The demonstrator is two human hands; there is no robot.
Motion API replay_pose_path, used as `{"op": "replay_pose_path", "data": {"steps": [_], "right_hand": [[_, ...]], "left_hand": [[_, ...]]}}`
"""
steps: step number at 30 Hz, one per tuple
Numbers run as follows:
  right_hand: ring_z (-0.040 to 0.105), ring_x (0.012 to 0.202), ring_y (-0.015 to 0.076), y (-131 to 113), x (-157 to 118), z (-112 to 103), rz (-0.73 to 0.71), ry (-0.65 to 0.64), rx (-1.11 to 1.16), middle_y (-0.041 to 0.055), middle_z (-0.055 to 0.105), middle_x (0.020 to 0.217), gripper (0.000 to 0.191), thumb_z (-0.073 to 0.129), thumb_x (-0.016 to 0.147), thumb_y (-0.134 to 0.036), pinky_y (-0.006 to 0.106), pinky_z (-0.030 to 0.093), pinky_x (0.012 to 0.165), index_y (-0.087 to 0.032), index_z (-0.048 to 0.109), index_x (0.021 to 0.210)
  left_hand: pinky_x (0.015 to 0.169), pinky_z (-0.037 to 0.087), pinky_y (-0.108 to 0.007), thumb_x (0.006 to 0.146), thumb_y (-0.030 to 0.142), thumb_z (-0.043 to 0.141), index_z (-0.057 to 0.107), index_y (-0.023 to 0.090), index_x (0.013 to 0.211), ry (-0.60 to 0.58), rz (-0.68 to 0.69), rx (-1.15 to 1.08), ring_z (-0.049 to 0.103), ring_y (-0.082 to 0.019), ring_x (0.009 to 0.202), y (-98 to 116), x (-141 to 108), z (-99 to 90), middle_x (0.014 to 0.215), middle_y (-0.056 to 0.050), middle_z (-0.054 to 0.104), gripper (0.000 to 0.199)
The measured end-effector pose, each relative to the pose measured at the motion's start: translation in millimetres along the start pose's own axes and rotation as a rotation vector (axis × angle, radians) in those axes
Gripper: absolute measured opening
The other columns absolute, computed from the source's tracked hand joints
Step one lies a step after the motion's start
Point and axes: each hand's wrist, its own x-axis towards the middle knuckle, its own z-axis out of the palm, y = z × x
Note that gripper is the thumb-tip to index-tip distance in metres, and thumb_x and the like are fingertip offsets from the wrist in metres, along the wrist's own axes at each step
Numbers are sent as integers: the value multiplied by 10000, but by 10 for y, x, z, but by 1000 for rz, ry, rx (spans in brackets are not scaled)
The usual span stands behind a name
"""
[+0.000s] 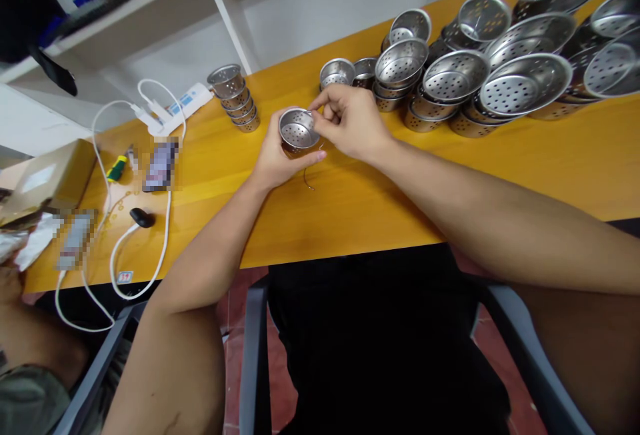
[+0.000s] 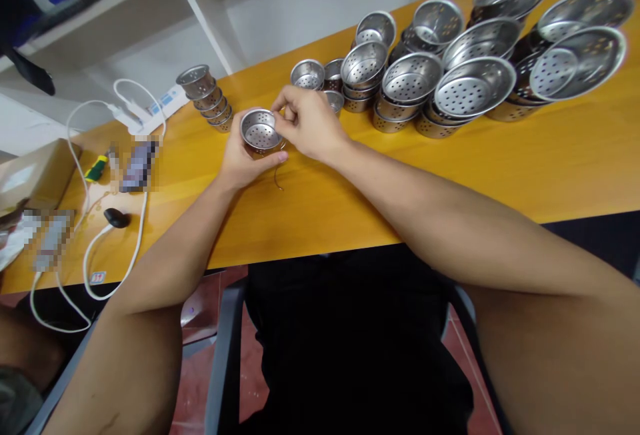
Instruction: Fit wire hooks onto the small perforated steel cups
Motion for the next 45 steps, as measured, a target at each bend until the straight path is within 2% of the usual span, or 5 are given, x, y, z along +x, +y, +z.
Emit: {"op": "replay_pose_path", "data": {"steps": [7,18,27,36,45], "right_hand": [[584,722,211,-8,3,1,23,-11,-8,-32,609,749,263,987,1063,-356,394,481,758,-292,736,1014],[626,790,290,-81,-10,-51,64,-57,5,14,631,773,500,928,1002,-796,480,600,812,-349,703,1015],[676,795,274,-101,-20,-44,60,-43,11,6,676,779,403,992,1019,-671,478,680,838,-337,767,1052],[693,823,262,-284,12,-223,58,-327,337,13,722,812,665,1108,791,-884,420,639,716,-328,806,997],[578,647,215,-139,11,-125,112,-296,344,-13,619,707,770,1083,759,-974,405,524,602,-315,722,929]], "left_hand": [[1438,582,-589,936,894,986,364,397,1826,11,-8,-19,745,-364,1584,34,6,-9,1668,-110,646,1194],[1373,653,-579,918,861,1028,461,373,1755,14,-109,-2,793,-351,1518,222,37,-12,1607,-108,689,1122],[1396,615,-570,939,896,986,510,334,1720,-5,-120,-9,774,-356,1520,267,38,-26,1576,-117,704,1074],[1209,707,-501,957,993,887,636,362,1586,-27,-198,-230,852,-275,1300,84,-10,-60,1466,-64,786,925],[1255,704,-520,953,958,925,567,334,1649,-35,-187,-147,833,-292,1392,31,-41,2,1536,-97,750,1001]]}}
